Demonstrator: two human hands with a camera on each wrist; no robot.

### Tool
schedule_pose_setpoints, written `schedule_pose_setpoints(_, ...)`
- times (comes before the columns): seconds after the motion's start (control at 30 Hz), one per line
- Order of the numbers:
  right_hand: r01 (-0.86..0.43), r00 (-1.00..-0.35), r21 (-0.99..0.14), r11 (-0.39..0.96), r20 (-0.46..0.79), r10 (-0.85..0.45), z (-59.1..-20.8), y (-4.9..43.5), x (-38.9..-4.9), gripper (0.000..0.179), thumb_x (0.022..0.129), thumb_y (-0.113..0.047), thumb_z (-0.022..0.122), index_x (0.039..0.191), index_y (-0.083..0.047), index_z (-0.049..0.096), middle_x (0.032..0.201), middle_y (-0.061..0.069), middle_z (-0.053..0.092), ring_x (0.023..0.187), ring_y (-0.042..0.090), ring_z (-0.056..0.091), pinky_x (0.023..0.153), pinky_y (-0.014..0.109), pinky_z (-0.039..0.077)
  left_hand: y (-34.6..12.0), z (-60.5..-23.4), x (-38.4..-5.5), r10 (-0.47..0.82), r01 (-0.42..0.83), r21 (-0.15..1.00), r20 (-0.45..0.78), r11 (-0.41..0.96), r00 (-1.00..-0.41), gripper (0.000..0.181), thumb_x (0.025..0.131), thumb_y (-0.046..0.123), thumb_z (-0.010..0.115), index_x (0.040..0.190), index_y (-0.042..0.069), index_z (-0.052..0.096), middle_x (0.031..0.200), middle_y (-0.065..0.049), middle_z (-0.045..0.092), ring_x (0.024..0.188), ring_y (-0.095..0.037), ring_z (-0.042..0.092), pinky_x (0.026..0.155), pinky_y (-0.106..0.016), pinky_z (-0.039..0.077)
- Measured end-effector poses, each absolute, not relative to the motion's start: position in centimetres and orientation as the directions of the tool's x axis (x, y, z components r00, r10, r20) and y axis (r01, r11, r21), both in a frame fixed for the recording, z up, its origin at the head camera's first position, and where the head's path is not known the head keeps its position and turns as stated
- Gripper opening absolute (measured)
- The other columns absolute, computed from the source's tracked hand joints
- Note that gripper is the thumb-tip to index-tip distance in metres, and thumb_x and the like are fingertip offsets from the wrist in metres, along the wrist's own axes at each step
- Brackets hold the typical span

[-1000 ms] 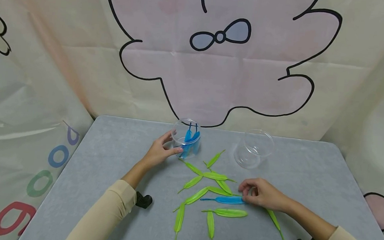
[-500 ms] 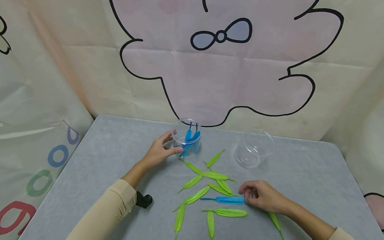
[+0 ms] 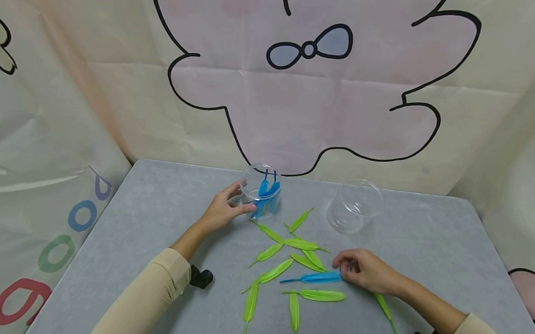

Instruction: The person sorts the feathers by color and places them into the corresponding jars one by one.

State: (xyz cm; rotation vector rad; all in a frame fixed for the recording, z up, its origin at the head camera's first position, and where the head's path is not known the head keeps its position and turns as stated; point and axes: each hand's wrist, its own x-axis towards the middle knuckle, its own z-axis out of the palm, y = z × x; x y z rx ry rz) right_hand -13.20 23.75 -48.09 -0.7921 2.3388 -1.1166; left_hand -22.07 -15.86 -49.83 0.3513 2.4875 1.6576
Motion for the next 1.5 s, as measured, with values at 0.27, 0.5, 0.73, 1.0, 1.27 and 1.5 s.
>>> schedule_pose_setpoints(0.27,-0.319,-0.742,-0.796,0.514,-0.128,-0.658,-47.4,23.6,-13.6,0.013,0.091,0.002,0.063,0.101,-0.005,0.070,0.082,-0.001,0.065,0.068,0.004,0.056,0.061,0.024,0.050,-15.8,-49.7,-22.1,0.264,0.121,0.921,0.020,0.370,-0.964,0.083,0.088,0.030,0.078,0.156,0.011,0.033,0.154,-0.010,0.042,0.139,-0.036,0.042,0.103,-0.055,0.044)
schedule_pose_setpoints(0.5,-0.291,-0.743,-0.821,0.491,-0.129,-0.657,-46.1,23.2,-14.2,0.012,0.094,0.003,0.060,0.101,-0.002,0.069,0.083,0.006,0.065,0.061,0.005,0.054,0.054,0.024,0.050,-15.7,-49.8,-22.1,0.270,0.128,0.920,0.025,0.370,-0.963,0.083,0.088,0.029,0.078,0.156,0.010,0.033,0.154,-0.011,0.042,0.138,-0.036,0.042,0.103,-0.055,0.044)
schedule_pose_setpoints(0.73,-0.303,-0.743,-0.822,0.481,-0.112,-0.659,-45.3,22.5,-14.9,0.012,0.096,0.003,0.058,0.103,0.002,0.068,0.085,0.010,0.064,0.060,0.006,0.055,0.052,0.026,0.051,-15.8,-49.9,-22.0,0.274,0.129,0.922,0.027,0.364,-0.961,0.083,0.089,0.029,0.077,0.156,0.010,0.032,0.154,-0.012,0.042,0.139,-0.037,0.042,0.102,-0.055,0.044)
schedule_pose_setpoints(1.0,-0.305,-0.746,-0.819,0.487,-0.113,-0.657,-43.9,21.4,-16.2,0.013,0.096,0.003,0.057,0.105,0.004,0.067,0.085,0.010,0.062,0.059,0.009,0.056,0.054,0.027,0.052,-15.8,-49.7,-22.0,0.267,0.124,0.921,0.022,0.369,-0.963,0.083,0.089,0.029,0.077,0.156,0.010,0.033,0.154,-0.012,0.042,0.139,-0.036,0.042,0.102,-0.055,0.044)
schedule_pose_setpoints(1.27,-0.357,-0.768,-0.781,0.513,-0.068,-0.637,-41.3,20.6,-18.0,0.014,0.096,0.002,0.059,0.106,-0.003,0.068,0.086,0.002,0.062,0.059,0.014,0.057,0.055,0.027,0.051,-15.8,-49.7,-21.9,0.265,0.130,0.919,0.029,0.372,-0.964,0.082,0.089,0.026,0.077,0.156,0.010,0.033,0.154,-0.013,0.042,0.138,-0.036,0.043,0.102,-0.055,0.045)
schedule_pose_setpoints(1.5,-0.365,-0.789,-0.757,0.542,-0.057,-0.612,-39.5,19.9,-19.1,0.015,0.096,0.001,0.060,0.108,-0.001,0.068,0.087,0.004,0.062,0.060,0.026,0.058,0.055,0.027,0.048,-15.8,-49.7,-21.9,0.274,0.137,0.919,0.033,0.369,-0.961,0.082,0.089,0.025,0.077,0.155,0.008,0.032,0.155,-0.014,0.040,0.138,-0.038,0.042,0.101,-0.055,0.046)
